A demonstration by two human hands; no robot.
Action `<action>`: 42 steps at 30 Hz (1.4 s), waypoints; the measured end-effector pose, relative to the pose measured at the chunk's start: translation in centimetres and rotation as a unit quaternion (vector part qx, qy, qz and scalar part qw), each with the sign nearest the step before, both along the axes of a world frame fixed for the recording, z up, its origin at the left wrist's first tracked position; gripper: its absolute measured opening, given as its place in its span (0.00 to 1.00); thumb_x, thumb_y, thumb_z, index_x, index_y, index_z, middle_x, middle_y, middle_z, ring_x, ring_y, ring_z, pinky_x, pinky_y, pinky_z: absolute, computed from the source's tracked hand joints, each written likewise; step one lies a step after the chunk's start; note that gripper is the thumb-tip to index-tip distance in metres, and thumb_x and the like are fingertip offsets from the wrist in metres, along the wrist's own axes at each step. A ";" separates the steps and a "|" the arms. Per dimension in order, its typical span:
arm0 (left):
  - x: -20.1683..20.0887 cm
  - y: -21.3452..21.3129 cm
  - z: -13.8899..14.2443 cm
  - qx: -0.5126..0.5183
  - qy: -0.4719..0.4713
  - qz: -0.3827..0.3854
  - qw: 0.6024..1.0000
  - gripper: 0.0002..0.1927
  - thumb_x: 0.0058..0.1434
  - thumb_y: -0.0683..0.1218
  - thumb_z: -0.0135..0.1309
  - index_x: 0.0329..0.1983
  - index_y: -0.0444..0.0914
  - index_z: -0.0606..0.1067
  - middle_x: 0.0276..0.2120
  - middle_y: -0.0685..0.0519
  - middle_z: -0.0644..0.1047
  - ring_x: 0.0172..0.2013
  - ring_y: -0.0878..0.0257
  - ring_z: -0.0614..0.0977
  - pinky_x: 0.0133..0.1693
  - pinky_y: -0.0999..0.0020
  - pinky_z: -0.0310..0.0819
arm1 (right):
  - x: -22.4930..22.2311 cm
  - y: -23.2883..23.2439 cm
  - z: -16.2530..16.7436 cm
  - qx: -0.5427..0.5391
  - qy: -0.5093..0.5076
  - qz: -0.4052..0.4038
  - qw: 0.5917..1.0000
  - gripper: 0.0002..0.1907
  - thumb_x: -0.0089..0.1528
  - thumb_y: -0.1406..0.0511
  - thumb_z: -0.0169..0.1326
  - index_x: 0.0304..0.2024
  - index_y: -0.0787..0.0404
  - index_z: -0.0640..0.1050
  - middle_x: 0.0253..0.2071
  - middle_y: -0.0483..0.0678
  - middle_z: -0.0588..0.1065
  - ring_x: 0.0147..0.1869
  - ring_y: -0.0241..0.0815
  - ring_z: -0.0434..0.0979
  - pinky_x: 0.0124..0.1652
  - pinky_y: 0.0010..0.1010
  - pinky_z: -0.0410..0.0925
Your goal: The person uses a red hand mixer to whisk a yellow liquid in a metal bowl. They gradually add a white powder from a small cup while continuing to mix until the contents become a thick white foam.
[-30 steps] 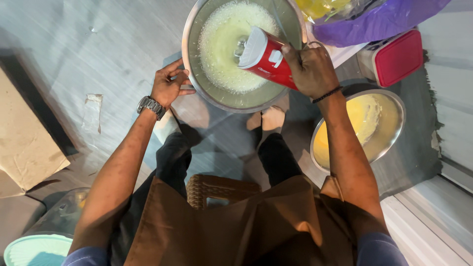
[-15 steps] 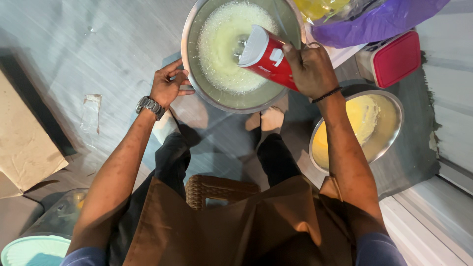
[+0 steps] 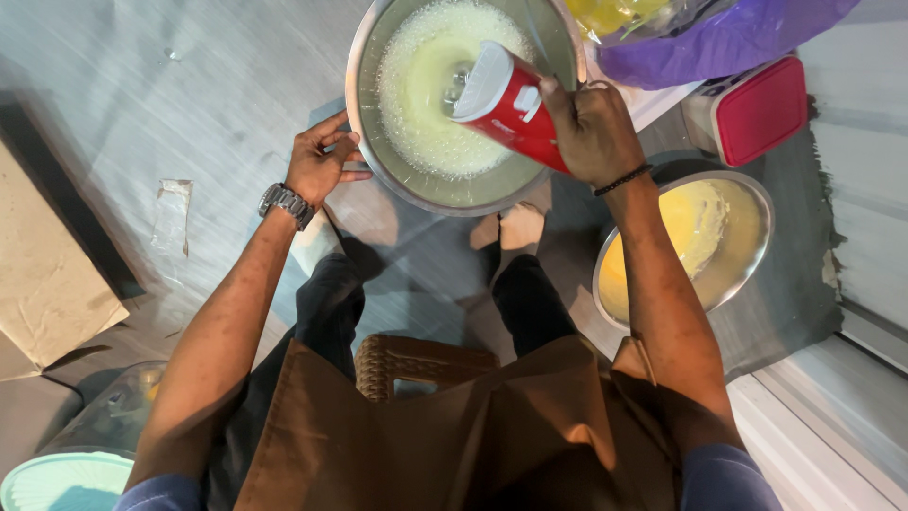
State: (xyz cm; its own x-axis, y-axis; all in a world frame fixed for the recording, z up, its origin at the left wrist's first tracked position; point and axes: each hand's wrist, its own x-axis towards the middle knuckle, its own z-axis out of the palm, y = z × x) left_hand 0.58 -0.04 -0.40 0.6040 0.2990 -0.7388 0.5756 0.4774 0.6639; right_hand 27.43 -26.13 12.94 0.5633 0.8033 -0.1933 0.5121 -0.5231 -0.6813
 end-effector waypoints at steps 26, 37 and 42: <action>-0.3 -0.1 0.0 -0.008 -0.027 0.016 0.999 0.25 0.69 0.39 0.50 0.70 0.38 0.68 0.43 0.53 0.78 0.37 0.65 0.82 0.41 0.59 0.85 | -2.4 1.1 0.2 0.000 -0.068 -0.044 0.997 0.29 0.74 0.51 0.46 0.34 0.69 0.79 0.20 0.63 0.70 0.24 0.62 0.72 0.27 0.47 0.62; -0.5 -0.2 -0.5 -0.011 -0.032 0.019 0.999 0.25 0.69 0.39 0.50 0.70 0.38 0.68 0.43 0.52 0.78 0.38 0.65 0.81 0.41 0.59 0.87 | -1.6 -0.7 1.0 0.029 -0.090 -0.011 0.995 0.29 0.77 0.55 0.50 0.27 0.69 0.76 0.22 0.62 0.69 0.25 0.60 0.71 0.28 0.46 0.62; -0.5 -0.1 -0.5 -0.006 -0.017 0.016 1.000 0.25 0.68 0.39 0.51 0.70 0.39 0.68 0.41 0.53 0.78 0.38 0.65 0.82 0.40 0.59 0.85 | -0.6 -1.4 0.8 -0.053 -0.089 -0.014 0.995 0.36 0.74 0.51 0.54 0.18 0.71 0.69 0.18 0.62 0.65 0.20 0.61 0.66 0.24 0.48 0.57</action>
